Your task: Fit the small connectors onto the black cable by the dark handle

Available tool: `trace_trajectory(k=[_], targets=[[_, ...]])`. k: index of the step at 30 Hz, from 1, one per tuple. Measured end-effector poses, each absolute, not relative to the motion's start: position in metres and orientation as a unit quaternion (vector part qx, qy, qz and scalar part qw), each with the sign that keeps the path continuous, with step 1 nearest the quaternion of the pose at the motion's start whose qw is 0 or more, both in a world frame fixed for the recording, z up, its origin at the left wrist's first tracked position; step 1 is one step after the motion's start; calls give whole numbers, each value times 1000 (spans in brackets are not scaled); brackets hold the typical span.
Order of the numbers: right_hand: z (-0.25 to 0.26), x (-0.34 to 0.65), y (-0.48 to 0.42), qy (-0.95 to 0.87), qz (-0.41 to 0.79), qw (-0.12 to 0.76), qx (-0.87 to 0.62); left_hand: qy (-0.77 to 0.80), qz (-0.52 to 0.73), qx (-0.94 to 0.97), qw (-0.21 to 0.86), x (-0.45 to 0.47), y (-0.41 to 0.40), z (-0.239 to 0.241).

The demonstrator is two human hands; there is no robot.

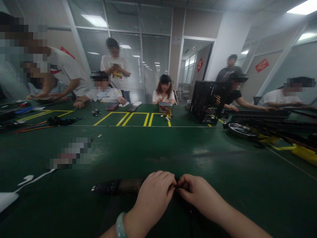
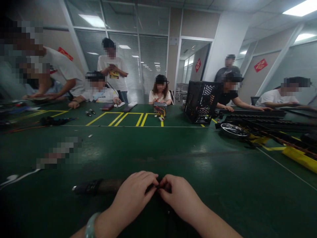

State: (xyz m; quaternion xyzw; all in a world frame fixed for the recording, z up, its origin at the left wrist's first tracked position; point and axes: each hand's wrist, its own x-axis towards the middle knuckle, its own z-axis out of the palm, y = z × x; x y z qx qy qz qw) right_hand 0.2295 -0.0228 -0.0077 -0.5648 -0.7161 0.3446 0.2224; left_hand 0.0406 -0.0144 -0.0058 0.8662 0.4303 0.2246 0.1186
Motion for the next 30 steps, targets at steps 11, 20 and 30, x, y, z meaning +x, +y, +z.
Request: trace_trajectory(k=[11,20,30], targets=[[-11,232,-22,-718,323,215,-578,444,230,859,110,40,-16,-8],[-12,226,-23,-718,331,239,-564,434,231,863,120,41,-15,-7],[-14,231,-20,-717,346,234,-559,411,262,869,89,40,-19,-5]])
